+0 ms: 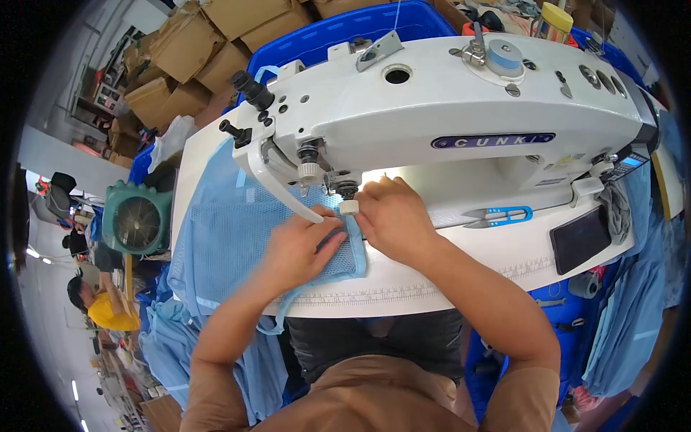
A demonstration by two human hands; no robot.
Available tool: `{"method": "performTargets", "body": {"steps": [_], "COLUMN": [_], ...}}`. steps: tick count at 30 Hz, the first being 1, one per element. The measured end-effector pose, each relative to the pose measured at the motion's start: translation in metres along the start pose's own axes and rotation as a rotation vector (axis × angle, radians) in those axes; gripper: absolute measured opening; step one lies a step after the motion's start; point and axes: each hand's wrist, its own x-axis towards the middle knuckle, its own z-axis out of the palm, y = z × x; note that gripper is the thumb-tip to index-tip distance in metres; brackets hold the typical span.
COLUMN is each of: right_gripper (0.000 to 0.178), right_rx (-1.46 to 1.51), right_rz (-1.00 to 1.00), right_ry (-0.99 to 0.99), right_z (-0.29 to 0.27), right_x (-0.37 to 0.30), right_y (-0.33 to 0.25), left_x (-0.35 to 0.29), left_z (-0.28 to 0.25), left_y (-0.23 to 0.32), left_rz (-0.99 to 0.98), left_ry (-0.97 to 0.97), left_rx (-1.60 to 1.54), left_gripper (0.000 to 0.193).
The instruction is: Sewing a blue mesh apron using an industrial sewing machine.
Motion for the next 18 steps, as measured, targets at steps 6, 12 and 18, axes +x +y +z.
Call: {"method": "performTargets", "body": {"steps": [6, 12, 18], "right_gripper": [0.006, 0.006, 0.010], "right_rx": [-0.113, -0.226, -0.230], "right_rz": [-0.163, -0.173, -0.249], "right_ry": [-0.012, -0.107, 0.010], "right_z": [0.006, 0.008, 0.013], "right_x": [-0.004, -0.004, -0.008], "right_y": [-0.002, -0.006, -0.005], "left_x": [0.017, 0.014, 0.007], "left_z": [0.001, 0.017, 0.018], "left_y": [-0.043, -0.062, -0.059], "left_rz": [0.240, 0.229, 0.212], "left_ry": [0.158, 0.185, 0.132], "left_rx": [0.302, 0.230, 0.240], "left_gripper": [0.033, 0.036, 0.037]}}
